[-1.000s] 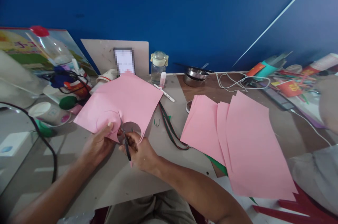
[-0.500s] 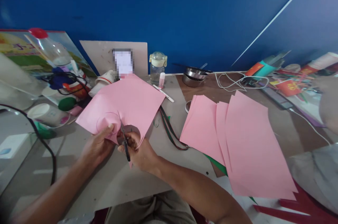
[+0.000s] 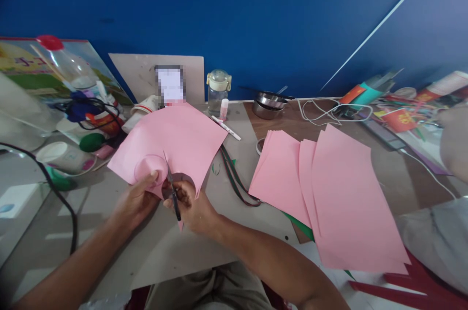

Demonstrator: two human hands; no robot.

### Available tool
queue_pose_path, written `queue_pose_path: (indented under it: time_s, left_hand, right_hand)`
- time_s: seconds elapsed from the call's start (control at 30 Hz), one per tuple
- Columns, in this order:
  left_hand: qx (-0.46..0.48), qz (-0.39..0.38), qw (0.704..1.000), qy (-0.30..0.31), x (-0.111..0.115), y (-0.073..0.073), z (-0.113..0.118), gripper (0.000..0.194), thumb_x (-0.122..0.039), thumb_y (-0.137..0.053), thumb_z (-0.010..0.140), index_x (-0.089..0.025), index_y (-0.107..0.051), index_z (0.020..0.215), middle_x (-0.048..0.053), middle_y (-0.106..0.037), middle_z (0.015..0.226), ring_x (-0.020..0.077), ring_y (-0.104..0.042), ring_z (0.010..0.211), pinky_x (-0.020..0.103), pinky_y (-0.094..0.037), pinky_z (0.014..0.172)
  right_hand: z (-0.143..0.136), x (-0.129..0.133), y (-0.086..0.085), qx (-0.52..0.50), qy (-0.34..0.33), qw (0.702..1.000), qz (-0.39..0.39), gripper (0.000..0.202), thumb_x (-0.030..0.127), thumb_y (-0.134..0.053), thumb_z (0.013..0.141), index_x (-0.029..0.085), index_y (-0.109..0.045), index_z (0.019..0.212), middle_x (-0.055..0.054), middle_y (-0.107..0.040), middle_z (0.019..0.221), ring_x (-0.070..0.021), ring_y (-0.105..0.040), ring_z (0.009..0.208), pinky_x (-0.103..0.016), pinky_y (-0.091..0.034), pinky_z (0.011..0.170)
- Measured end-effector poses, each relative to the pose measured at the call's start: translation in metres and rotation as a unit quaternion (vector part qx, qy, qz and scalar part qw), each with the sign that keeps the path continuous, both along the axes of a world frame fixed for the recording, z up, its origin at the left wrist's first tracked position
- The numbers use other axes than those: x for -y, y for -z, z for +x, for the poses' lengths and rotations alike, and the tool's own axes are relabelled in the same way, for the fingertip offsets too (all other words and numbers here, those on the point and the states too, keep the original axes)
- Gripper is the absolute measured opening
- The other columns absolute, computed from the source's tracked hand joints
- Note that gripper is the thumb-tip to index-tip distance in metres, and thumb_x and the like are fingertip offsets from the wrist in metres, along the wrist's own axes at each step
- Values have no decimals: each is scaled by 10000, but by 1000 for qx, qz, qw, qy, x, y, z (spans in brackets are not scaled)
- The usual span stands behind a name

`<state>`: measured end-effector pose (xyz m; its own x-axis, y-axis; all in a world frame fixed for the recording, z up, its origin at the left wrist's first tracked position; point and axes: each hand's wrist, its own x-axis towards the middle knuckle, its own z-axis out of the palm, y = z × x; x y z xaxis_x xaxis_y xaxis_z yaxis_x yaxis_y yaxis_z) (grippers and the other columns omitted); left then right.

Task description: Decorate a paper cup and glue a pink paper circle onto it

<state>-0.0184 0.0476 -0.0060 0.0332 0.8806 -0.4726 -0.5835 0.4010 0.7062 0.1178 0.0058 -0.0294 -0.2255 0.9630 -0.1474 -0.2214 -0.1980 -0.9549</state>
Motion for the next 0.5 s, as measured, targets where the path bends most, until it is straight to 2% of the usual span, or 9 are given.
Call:
queue_pose_path:
  time_s: [0.2, 0.3, 0.5]
  left_hand:
    - [1, 4, 1000, 4, -1, 2, -3, 196, -240, -828, 619, -106, -709, 701, 28, -720, 660, 143, -658, 609, 244, -553, 652]
    - [-3, -3, 1000, -3, -2, 3, -5, 201, -220, -821, 619, -102, -713, 741, 31, -725, 677, 142, -661, 610, 246, -560, 659]
    - [-13, -11, 1000, -1, -3, -3, -4, 219, -204, -830, 569, -95, -717, 721, 42, -730, 651, 149, -659, 593, 234, -552, 611]
  right_hand:
    - [1, 1, 2, 15, 4, 1000, 12, 335, 367, -739, 715, 225, -576, 970, 46, -509, 680, -93, -445, 556, -232, -396, 537]
    - [3, 0, 4, 15, 9, 1000, 26, 356, 345, -750, 700, 217, -570, 979, 56, -492, 667, -85, -417, 554, -226, -368, 530]
    - [4, 1, 6, 18, -4, 1000, 18, 367, 319, -748, 703, 197, -572, 1001, 66, -491, 643, -77, -421, 538, -224, -367, 521]
